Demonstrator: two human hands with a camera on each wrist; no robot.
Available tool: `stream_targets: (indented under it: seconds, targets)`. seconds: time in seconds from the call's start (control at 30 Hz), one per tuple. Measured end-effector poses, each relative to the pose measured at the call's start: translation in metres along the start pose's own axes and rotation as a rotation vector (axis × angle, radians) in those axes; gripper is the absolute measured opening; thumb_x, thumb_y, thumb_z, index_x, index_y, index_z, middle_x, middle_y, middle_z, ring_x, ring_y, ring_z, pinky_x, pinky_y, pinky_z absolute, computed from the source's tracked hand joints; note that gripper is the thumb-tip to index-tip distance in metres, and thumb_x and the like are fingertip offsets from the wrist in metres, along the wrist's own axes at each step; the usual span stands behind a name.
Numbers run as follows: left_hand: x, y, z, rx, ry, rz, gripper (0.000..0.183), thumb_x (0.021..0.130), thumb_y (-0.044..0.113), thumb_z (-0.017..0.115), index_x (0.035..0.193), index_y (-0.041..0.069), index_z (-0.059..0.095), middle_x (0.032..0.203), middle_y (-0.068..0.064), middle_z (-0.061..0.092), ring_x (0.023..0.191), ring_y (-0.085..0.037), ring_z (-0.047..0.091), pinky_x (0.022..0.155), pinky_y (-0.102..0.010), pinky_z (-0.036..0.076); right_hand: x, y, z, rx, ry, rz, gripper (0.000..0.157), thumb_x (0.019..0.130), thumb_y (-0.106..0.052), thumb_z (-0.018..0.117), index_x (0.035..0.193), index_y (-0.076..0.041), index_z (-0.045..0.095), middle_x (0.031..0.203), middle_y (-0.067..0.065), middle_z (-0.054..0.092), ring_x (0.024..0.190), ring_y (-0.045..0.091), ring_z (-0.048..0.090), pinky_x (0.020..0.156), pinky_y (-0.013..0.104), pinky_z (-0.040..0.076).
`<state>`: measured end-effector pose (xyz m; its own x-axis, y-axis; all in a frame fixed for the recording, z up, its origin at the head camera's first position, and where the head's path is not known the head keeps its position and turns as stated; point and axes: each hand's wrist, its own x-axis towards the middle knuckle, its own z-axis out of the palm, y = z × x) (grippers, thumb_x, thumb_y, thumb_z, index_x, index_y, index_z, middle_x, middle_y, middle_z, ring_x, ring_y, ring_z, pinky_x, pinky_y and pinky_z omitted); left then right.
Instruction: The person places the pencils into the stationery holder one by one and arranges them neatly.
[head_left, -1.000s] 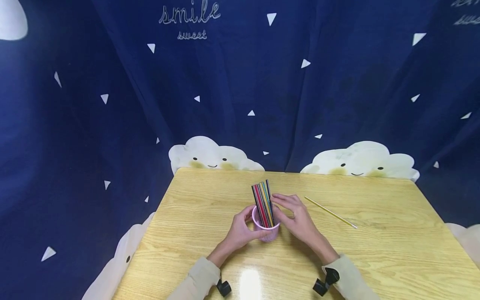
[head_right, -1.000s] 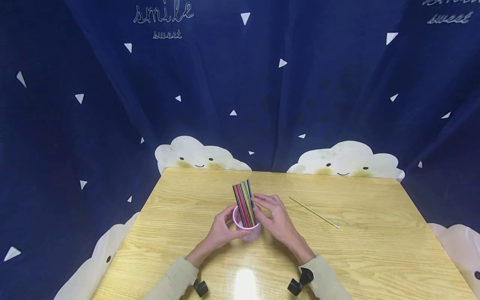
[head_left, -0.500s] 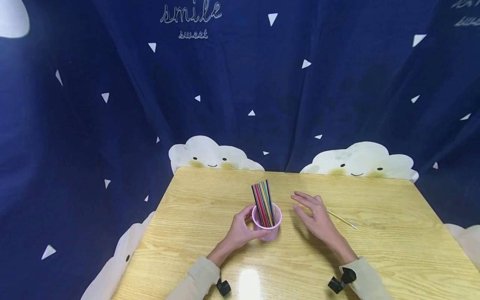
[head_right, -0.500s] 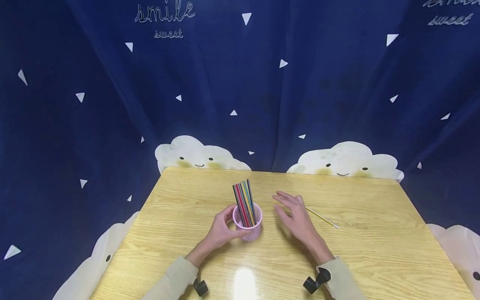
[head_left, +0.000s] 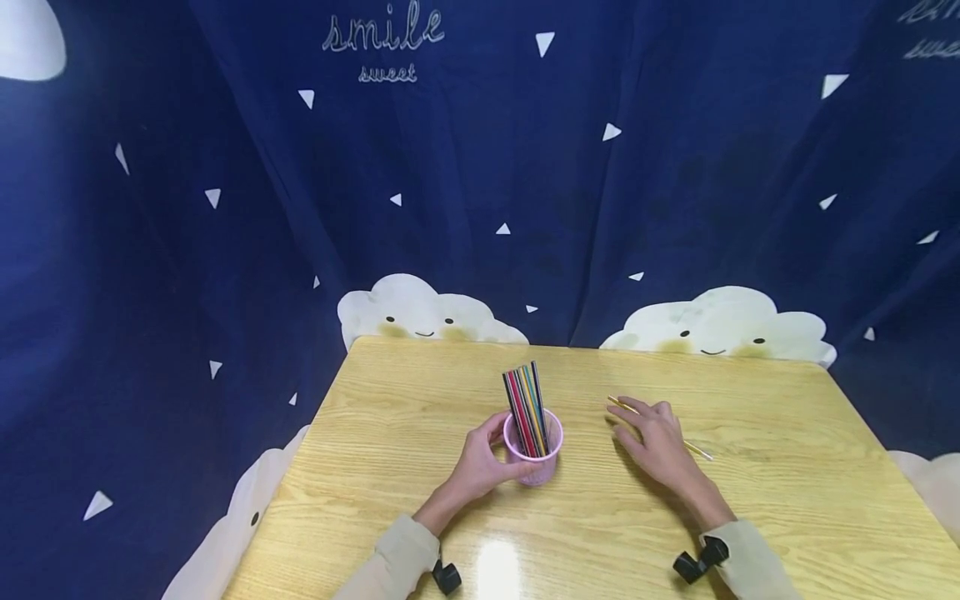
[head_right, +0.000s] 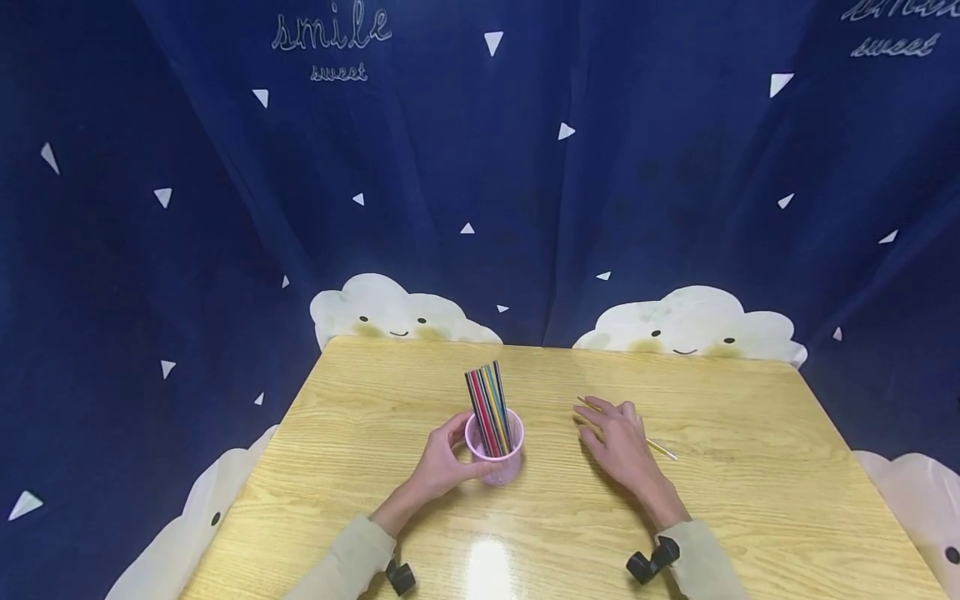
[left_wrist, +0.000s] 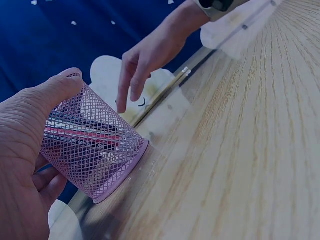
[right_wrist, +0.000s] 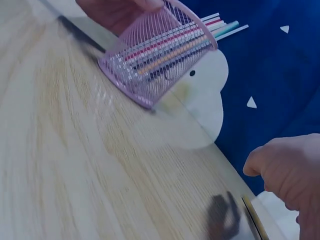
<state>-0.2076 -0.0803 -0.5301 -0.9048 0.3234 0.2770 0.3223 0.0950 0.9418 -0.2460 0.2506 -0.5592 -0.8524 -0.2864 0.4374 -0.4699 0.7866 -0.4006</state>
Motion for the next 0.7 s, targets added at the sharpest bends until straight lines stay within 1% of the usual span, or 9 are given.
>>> stream_targets:
  seconds: [0.17,0.33,0.5,0.7]
  targets:
    - [0.000,0.000,-0.001,-0.012,-0.010,-0.004,0.079,0.074,0.003,0.093,0.143,-0.007,0.054,0.136,-0.021,0.066,0.129,-0.038,0.062,0.114,-0.054,0.046,-0.003,0.013,-0.002,-0.075,-0.016,0.026,0.033,0.096,-0.013,0.072,0.129,-0.008,0.074,0.139,0.021,0.065,0.086,0.027,0.043,0.071,0.040,0.033]
    - [0.000,-0.002,0.000,-0.020,-0.007,-0.013,0.080,0.074,0.003,0.093,0.143,-0.006,0.054,0.136,-0.020,0.067,0.129,-0.038,0.062,0.114,-0.054,0.046,-0.006,0.018,-0.004,-0.148,-0.046,0.037,0.031,0.097,-0.015,0.070,0.127,-0.008,0.075,0.133,0.021,0.067,0.090,0.032,0.046,0.070,0.042,0.033]
    - [0.000,-0.004,0.001,-0.025,-0.003,-0.025,0.082,0.073,0.001,0.093,0.144,-0.005,0.054,0.137,-0.019,0.067,0.128,-0.037,0.063,0.114,-0.053,0.047,-0.011,0.022,-0.004,-0.182,-0.060,0.040,0.029,0.097,-0.017,0.070,0.123,-0.006,0.076,0.129,0.021,0.069,0.095,0.035,0.049,0.071,0.043,0.033]
    - [0.000,-0.003,0.000,-0.004,-0.007,0.006,0.080,0.074,0.004,0.093,0.143,-0.006,0.054,0.135,-0.020,0.068,0.126,-0.038,0.064,0.113,-0.050,0.049,-0.015,0.025,-0.002,-0.208,-0.080,0.054,0.032,0.098,-0.018,0.068,0.127,-0.007,0.075,0.131,0.018,0.069,0.103,0.039,0.052,0.071,0.045,0.035]
